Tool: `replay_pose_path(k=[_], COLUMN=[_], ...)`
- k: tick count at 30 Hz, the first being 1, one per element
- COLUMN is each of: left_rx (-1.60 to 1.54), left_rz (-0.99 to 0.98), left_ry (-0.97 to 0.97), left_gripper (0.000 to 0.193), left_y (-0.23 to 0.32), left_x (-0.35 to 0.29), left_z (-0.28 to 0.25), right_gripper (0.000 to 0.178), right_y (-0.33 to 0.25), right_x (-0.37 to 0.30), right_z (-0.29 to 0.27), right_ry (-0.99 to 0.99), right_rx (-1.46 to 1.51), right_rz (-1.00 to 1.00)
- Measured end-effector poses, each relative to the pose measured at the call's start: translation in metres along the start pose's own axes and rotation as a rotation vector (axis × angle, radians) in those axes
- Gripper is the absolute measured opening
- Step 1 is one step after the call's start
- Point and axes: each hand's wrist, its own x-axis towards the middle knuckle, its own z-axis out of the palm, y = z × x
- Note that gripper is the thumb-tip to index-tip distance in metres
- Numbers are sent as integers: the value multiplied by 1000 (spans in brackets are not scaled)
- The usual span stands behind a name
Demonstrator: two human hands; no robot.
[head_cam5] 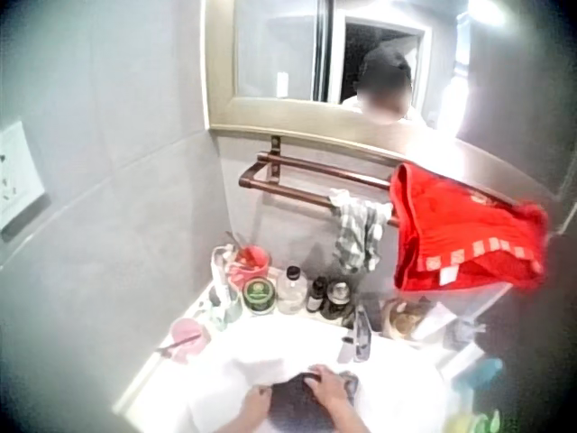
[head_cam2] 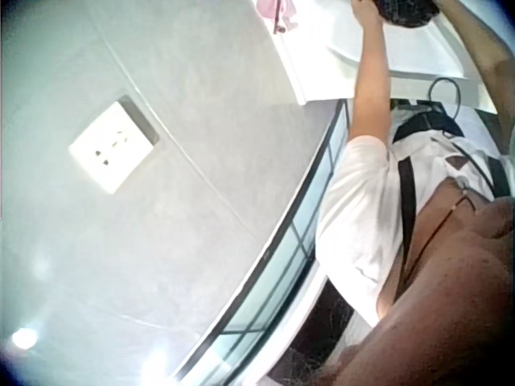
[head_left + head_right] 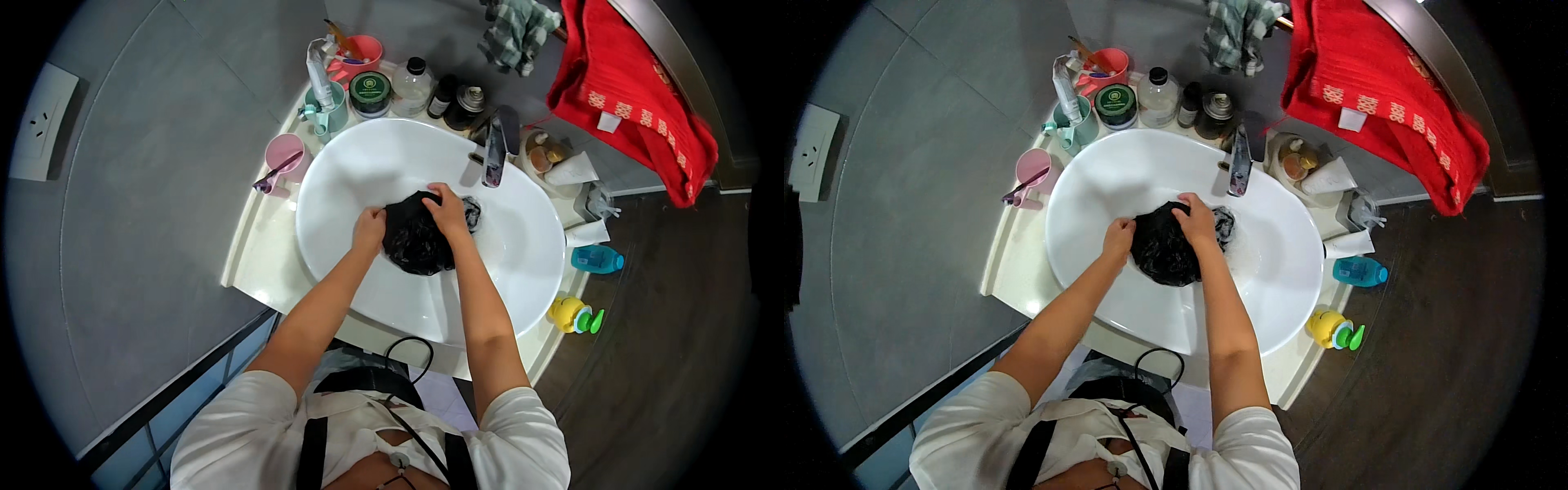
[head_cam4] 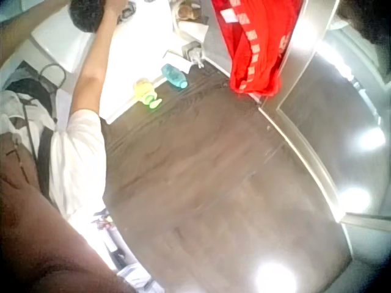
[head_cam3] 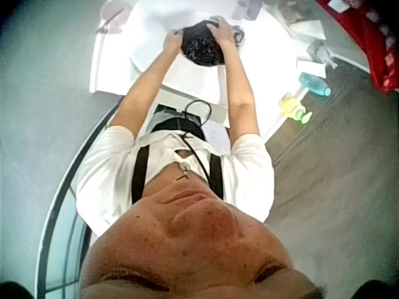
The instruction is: The person washes a black garment by hand in a sink filled with water, scrubbing different sections of the fabric and wringing it out repeatedly.
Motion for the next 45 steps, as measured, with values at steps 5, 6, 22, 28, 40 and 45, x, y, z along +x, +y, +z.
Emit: replay_pose_path(k=[5,6,22,28,40,45], left_rx=[258,376,644,-56,-769,-664], left_rz=[115,137,189,140,-179,-272], left_ry=[100,44,-92,-189,-421,-573], left_gripper=[23,21,20,29,33,37], left_y=[13,19,47,7,87,105], left_x=[-12,-17,-29,-2,-98,-99], left_z=[-3,-6,7,16,28,-7], right_gripper=[29,33,24,25,20,17], right_y=[-3,-8,18,-17,-107,-123], right_x=[-24,-30,-39,-43,-61,-91], right_z=[33,27,30,16,-25,-3], right_ry=[-376,-513,-253,204,444,413], right_rx=[-376,-432,-512,-165,180,92], right_rz=[-118,-51,-108,91,318,67])
